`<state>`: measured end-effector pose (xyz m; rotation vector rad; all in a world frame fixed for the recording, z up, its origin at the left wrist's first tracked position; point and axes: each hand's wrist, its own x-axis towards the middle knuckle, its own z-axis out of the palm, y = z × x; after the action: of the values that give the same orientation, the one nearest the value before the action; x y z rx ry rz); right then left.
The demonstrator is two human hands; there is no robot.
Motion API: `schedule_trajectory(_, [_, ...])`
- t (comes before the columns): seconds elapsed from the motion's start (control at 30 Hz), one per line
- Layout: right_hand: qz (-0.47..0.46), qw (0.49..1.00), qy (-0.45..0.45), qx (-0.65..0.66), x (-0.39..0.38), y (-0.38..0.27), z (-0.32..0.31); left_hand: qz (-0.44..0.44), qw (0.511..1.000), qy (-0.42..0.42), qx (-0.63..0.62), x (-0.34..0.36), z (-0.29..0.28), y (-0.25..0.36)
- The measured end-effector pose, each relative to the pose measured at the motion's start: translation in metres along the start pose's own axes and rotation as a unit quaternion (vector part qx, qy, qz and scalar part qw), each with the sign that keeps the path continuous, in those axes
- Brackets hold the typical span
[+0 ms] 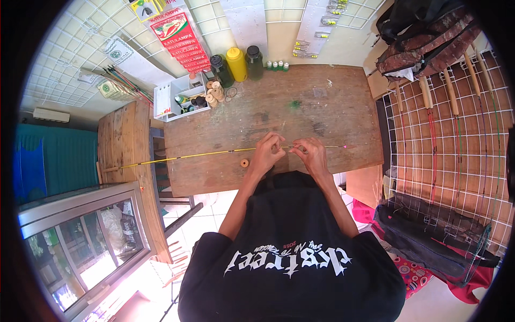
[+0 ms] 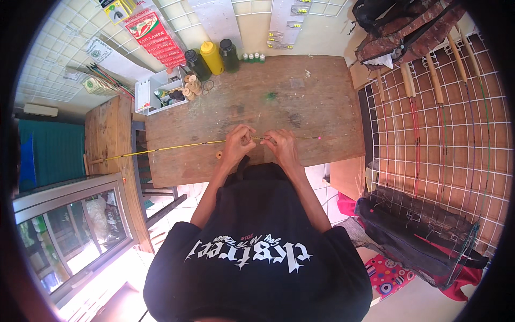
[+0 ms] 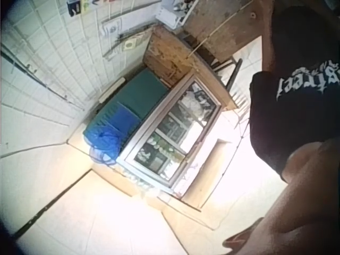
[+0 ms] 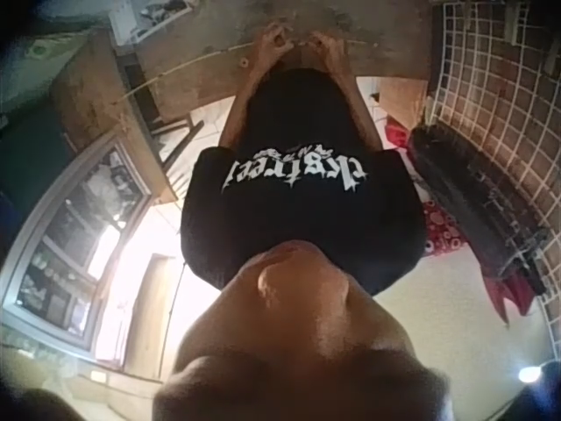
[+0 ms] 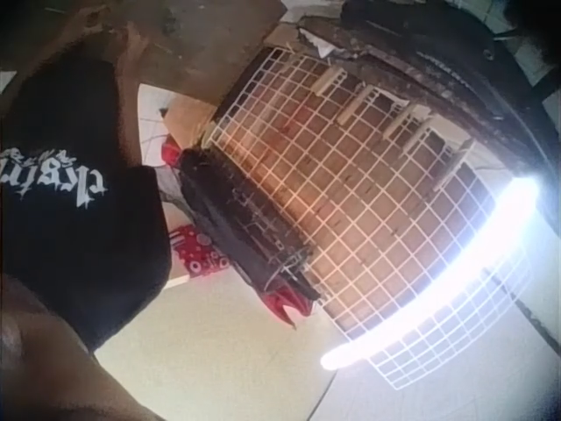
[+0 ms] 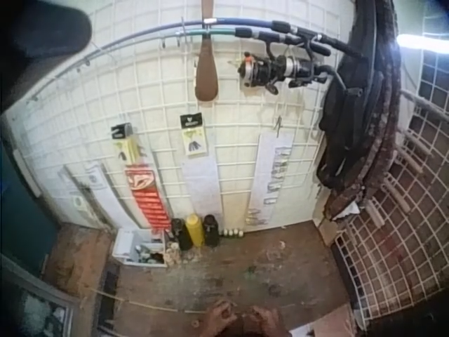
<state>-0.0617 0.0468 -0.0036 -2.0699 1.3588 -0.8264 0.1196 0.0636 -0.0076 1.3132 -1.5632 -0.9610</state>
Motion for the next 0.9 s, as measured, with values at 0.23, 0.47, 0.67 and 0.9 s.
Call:
schedule_trajectory(0.23, [0.03, 0.997, -0.056, 0.047, 0.009, -0.001, -0.009, 0.019, 1.0, 0.019, 0.01, -0.001, 0.001, -0.004])
schedule_trajectory(0.47, [0.058, 0.987, -0.06, 0.137, 0.007, 0.004, -0.025, 0.0, 1.0, 0.026, -0.004, -0.001, -0.001, -0.002])
schedule_trajectory(0.67, [0.032, 0.99, -0.044, 0.13, 0.006, 0.003, -0.021, 0.005, 1.0, 0.027, 0.0, -0.001, -0.001, -0.002])
schedule_trajectory(0.9, [0.009, 0.996, -0.039, 0.081, 0.006, -0.003, -0.017, 0.008, 1.0, 0.029, 0.004, -0.001, -0.001, -0.004])
